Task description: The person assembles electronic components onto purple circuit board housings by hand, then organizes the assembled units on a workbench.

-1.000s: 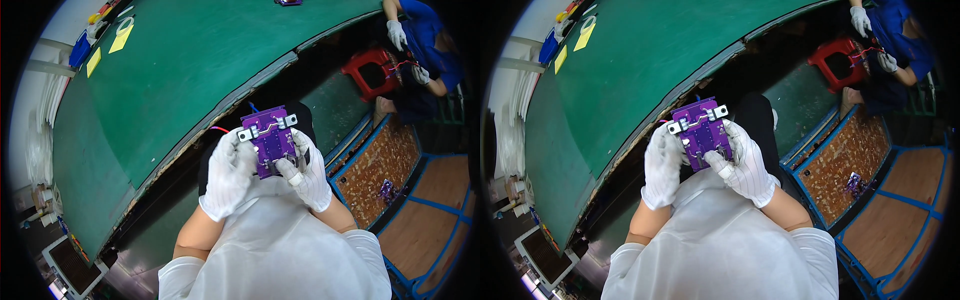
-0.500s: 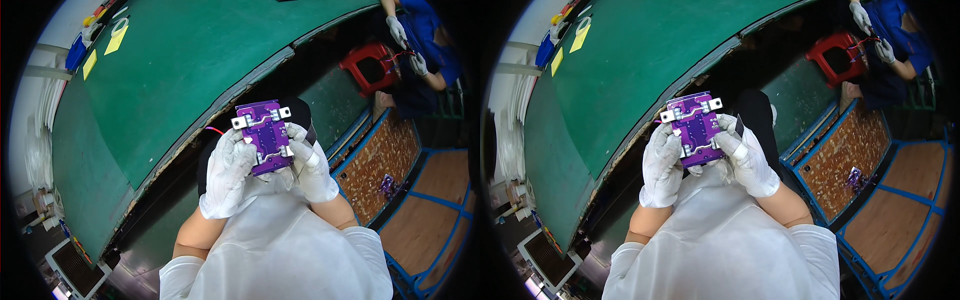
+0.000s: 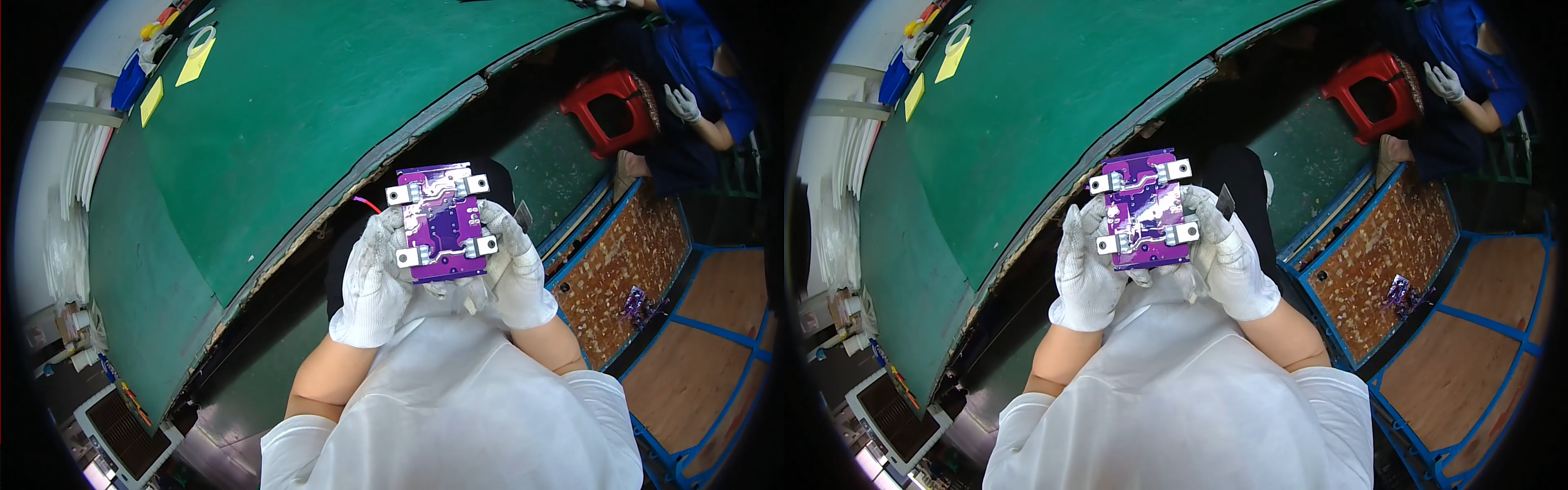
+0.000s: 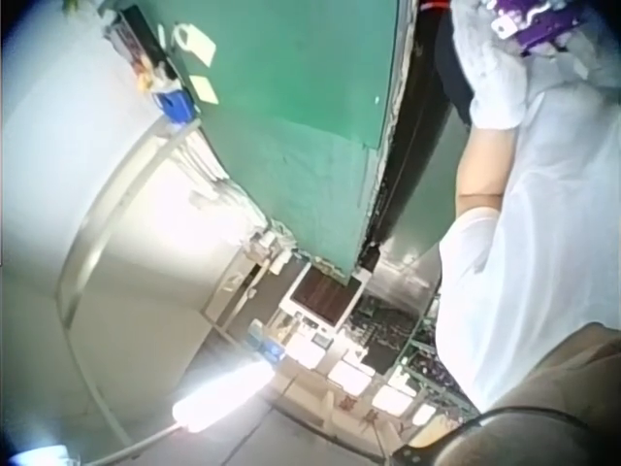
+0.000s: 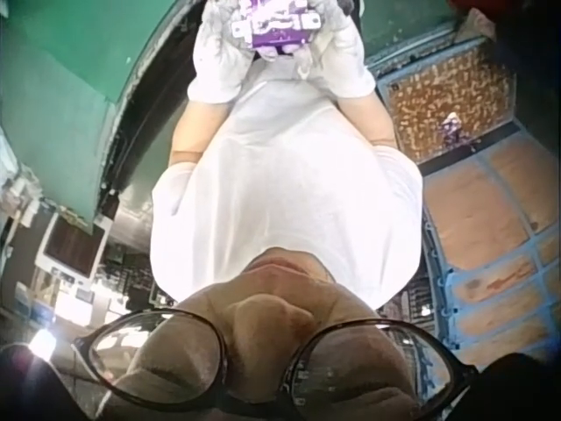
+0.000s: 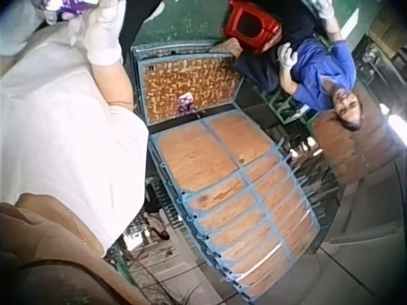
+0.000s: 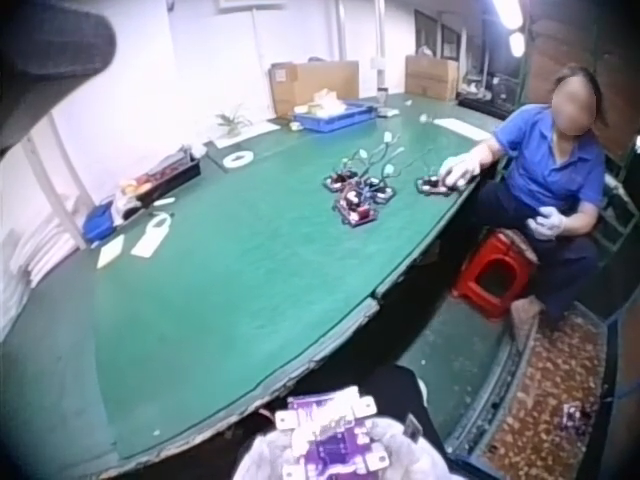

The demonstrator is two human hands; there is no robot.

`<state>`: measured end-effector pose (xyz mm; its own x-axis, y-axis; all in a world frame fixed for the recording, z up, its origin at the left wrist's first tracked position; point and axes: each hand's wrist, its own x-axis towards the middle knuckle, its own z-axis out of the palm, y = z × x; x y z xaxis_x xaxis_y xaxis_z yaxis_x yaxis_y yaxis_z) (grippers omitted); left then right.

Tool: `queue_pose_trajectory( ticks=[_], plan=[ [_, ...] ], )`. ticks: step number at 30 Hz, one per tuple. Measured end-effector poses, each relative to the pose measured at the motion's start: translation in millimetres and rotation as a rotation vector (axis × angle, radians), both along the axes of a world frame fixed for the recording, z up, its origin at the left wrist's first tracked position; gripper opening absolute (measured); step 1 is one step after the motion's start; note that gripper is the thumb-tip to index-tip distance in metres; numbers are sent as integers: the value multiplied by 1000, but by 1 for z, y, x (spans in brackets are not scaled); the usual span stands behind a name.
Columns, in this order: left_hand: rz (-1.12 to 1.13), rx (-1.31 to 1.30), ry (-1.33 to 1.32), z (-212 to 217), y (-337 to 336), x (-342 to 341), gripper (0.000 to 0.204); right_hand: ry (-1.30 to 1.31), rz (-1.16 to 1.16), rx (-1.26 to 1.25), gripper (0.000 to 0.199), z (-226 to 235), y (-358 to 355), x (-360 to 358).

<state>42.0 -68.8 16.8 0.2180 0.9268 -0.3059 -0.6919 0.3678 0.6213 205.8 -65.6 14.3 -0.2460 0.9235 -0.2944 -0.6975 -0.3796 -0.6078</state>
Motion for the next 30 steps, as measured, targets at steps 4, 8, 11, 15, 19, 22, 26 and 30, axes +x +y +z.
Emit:
queue_pose_trajectory(
  ticks=[4, 8, 11, 15, 19, 22, 26, 30],
  plan=[
    [-22, 14, 260, 7, 1, 1, 68, 8, 37, 70, 48, -10, -2, 0],
    [68, -57, 272, 17, 1, 9, 79, 29, 47, 89, 52, -13, -3, 0],
    [1, -45, 226, 16, 1, 4, 84, 139, 99, 118, 52, -15, -2, 3],
    [56, -96, 235, 16, -2, 9, 87, 183, 99, 128, 53, -22, -4, 2],
    [17, -46, 248, 12, -1, 4, 84, 108, 77, 147, 54, -21, -4, 2],
    [-4, 9, 159, 8, -1, 0, 82, 109, 85, 116, 56, -23, -4, 3],
    [86, -96, 208, 18, 4, 7, 82, 38, 97, 108, 60, -21, -3, 2],
    [24, -20, 306, 18, 2, 5, 81, 243, 143, 167, 60, -22, -2, 4]
  ],
)
